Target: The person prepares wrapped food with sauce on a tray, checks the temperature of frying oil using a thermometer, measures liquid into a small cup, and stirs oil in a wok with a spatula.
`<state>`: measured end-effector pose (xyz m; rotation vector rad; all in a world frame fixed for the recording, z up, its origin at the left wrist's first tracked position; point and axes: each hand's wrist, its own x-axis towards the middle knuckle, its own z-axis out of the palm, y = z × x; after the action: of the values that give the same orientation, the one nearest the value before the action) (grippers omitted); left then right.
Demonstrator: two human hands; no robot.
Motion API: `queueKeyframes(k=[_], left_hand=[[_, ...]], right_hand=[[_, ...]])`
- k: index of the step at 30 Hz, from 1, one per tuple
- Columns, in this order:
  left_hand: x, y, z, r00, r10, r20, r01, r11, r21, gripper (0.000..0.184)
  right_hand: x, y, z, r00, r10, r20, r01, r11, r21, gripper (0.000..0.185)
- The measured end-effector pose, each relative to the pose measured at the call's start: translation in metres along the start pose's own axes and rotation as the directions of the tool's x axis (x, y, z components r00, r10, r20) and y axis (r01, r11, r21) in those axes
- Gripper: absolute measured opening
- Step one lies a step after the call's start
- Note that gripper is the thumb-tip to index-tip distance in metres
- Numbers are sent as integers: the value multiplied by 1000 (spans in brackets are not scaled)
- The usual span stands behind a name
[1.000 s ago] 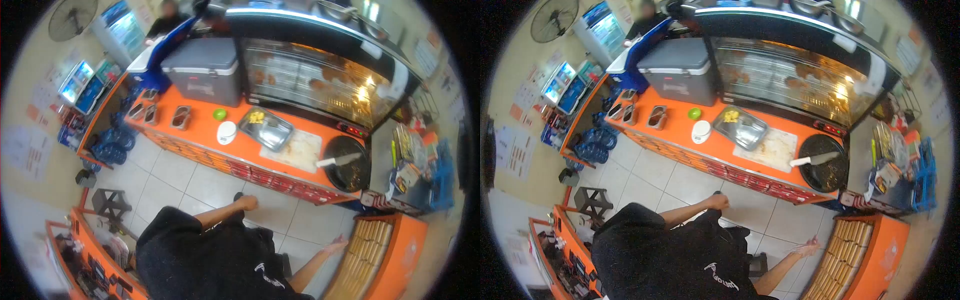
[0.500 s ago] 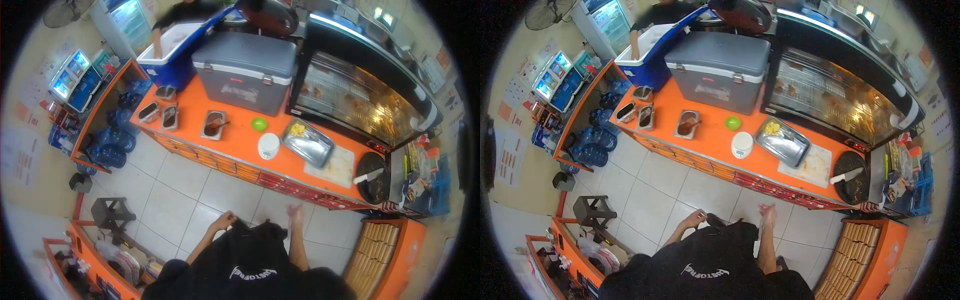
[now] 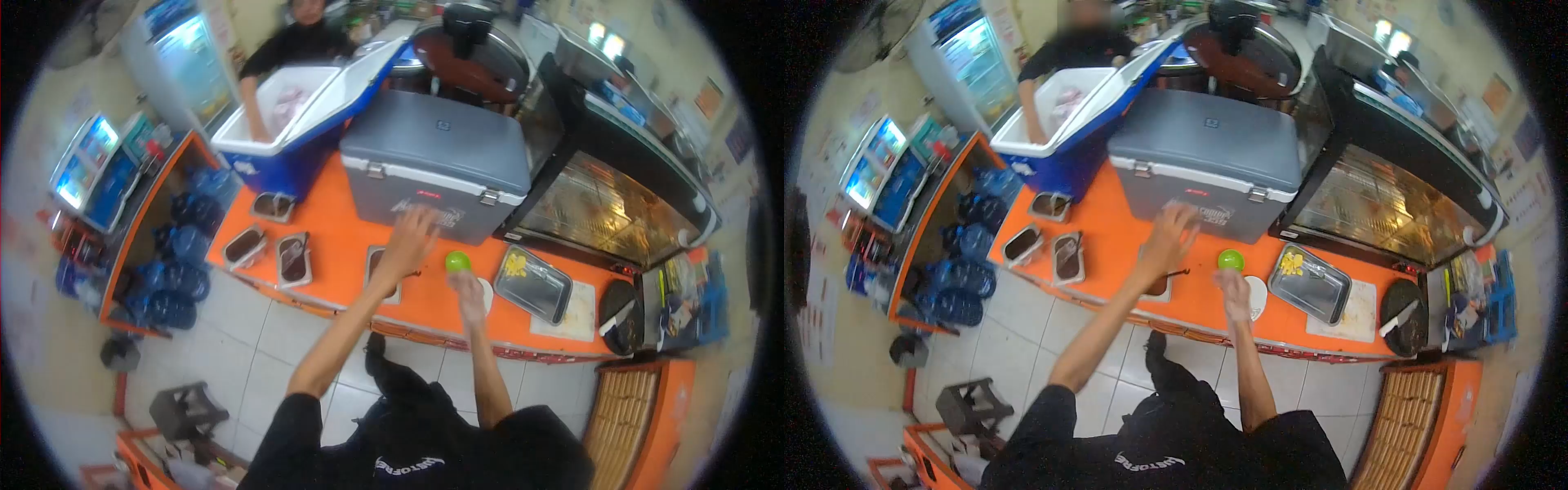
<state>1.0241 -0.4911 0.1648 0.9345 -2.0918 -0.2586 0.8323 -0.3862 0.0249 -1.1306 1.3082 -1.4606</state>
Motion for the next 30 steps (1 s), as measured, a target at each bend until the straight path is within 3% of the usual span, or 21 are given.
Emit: queueKeyframes(k=[2,4,6,9,11,13,15,16,17,19,21,23,25,27,30], left_hand=[[75,-22,4,979,199,46,-204,966,162,39],[140,-52,12,951,288,110,-306,925,227,40],[161,-89,28,839,419,347,-533,762,368,41],[199,-115,26,729,486,482,-616,772,155,36],[214,-124,27,641,549,537,-701,703,118,34],[218,-127,27,559,587,586,-762,643,83,33],[225,-124,29,515,677,526,-821,566,76,33],[231,-125,28,512,681,524,-818,573,53,33],[238,-128,25,531,739,413,-822,567,42,34],[247,-129,17,562,779,277,-813,583,11,34],[255,-126,9,580,775,252,-801,599,2,32],[253,-128,8,589,767,254,-793,609,-1,31],[253,-130,9,649,724,234,-744,668,-2,33],[249,-131,13,635,739,225,-762,646,26,33],[246,-133,13,625,741,245,-764,645,-2,33]], right_hand=[[38,-4,39,995,-69,-70,76,992,97,44],[82,-1,62,996,36,-77,-20,980,197,39],[94,-25,84,987,78,-141,-50,980,195,37],[113,-26,86,976,62,-211,-22,982,187,36],[120,-23,77,970,33,-239,13,981,191,37],[121,-23,56,930,67,-362,-27,993,116,35],[131,-1,24,889,-123,-442,124,992,-28,34],[130,-14,11,860,-147,-489,83,985,-150,32],[128,-31,1,832,-170,-529,28,963,-266,31],[144,-32,-22,745,-391,-541,101,867,-487,28],[150,-91,-15,753,-439,-490,-35,716,-697,25],[175,-112,-20,766,-525,-369,-23,553,-833,25],[195,-123,-21,821,-498,-281,61,565,-823,33],[213,-160,-3,953,-153,-260,-157,485,-860,41],[271,-119,-3,994,99,-41,-73,348,-935,47]])
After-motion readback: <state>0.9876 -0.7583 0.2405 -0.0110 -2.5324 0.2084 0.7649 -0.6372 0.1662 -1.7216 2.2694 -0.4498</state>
